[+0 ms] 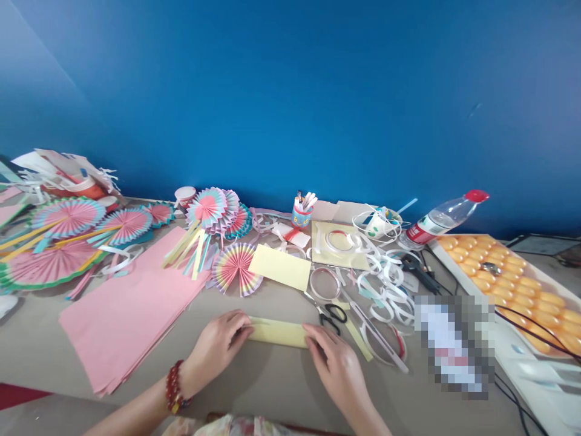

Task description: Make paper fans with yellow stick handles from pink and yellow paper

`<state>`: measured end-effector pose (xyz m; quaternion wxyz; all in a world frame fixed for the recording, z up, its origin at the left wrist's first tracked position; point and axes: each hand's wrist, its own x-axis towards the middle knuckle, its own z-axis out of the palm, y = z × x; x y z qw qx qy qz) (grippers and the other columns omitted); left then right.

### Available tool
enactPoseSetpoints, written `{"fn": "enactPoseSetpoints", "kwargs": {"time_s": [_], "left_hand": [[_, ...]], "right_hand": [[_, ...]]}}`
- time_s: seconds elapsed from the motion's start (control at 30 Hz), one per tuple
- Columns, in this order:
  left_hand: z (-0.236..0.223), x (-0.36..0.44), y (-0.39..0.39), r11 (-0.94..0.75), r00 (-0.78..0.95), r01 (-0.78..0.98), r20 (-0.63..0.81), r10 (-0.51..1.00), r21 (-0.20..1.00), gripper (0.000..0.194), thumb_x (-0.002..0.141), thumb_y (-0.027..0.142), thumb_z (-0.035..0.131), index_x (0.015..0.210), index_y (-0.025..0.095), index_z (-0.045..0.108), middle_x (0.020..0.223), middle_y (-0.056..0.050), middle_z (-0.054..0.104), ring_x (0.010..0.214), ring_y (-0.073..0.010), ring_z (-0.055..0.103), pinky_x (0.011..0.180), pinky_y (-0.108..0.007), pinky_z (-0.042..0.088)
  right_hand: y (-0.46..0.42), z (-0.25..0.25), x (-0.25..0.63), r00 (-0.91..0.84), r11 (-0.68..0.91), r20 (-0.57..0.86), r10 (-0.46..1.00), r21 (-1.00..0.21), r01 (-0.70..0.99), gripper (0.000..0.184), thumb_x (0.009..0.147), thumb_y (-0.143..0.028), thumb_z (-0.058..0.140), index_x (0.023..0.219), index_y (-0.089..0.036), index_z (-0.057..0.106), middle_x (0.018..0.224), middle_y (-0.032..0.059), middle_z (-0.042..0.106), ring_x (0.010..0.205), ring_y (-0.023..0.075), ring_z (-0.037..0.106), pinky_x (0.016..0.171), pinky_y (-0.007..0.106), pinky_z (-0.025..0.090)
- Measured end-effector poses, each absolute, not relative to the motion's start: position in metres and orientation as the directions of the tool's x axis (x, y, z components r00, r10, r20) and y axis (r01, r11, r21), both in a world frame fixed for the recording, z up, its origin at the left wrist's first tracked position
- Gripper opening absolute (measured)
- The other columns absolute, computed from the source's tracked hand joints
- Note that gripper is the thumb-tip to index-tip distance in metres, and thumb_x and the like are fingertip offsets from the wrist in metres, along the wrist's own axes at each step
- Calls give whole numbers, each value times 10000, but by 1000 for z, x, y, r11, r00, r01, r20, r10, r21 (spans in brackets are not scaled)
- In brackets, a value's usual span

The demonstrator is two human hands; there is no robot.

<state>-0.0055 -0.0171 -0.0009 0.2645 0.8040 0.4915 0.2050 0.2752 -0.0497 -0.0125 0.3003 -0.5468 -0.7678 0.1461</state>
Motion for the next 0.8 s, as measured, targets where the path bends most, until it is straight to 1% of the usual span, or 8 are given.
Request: {"fn": "enactPoseSetpoints", "kwargs": {"time_s": [0.2,0.33,0.43,0.47,0.53,0.63,0.73,0.8], "left_hand": [[-5,-2,-14,-389,429,715,74,900,581,201,1027,266,425,865,211,531,839,1,602,742,-167,610,675,-271,427],[-3,-2,-12,-399,423,746,84,902,533,186,1029,249,407,931,199,556,913,-28,621,765,-173,628,684,-287,471],[5,2,-17,-507,458,772,218,862,384,209,1019,213,399,1132,170,569,1141,-105,629,1012,-230,630,849,-361,500],[8,5,-20,-575,516,757,256,818,310,258,1012,195,400,1218,165,553,1233,-123,611,1128,-251,593,932,-393,479],[13,11,-27,-733,693,654,242,680,187,379,999,189,420,1373,169,483,1394,-121,545,1319,-258,471,1087,-427,385],[8,19,-36,-855,848,501,125,516,132,569,990,372,485,1494,137,361,1543,-105,407,1444,-243,315,1201,-407,246],[-9,20,-43,-860,856,497,97,507,115,782,957,615,441,1528,100,300,1599,-115,300,1477,-266,246,1214,-417,205],[-19,18,-46,-861,855,498,107,507,100,847,939,689,372,1538,98,280,1608,-121,271,1488,-276,215,1218,-433,181]], "right_hand": [[-46,-13,272,-231,367,306,924,-536,761,326,976,-174,422,1237,-227,610,1037,70,731,889,211,704,731,309,559],[-44,-13,268,-229,373,322,919,-516,771,316,975,-169,425,1208,-231,629,1006,61,736,878,213,704,720,309,557],[-42,-13,267,-233,372,314,920,-516,772,307,975,-165,425,1187,-233,638,1005,57,736,882,214,702,721,309,553],[-42,-13,267,-238,372,307,921,-519,770,307,976,-166,425,1189,-232,636,1010,57,735,887,213,701,725,309,553],[-41,-13,267,-247,374,300,922,-514,772,305,978,-168,422,1190,-226,633,1014,56,735,886,215,700,728,314,554],[-41,-13,268,-249,370,294,923,-493,788,301,976,-170,422,1182,-220,636,1018,60,735,889,219,700,736,322,554],[-41,-15,268,-250,368,292,923,-481,796,299,973,-171,429,1186,-219,634,1031,60,734,911,220,698,759,326,553],[-42,-15,268,-247,366,295,923,-477,799,298,972,-171,428,1181,-220,635,1030,58,733,914,219,698,764,327,551]]}}
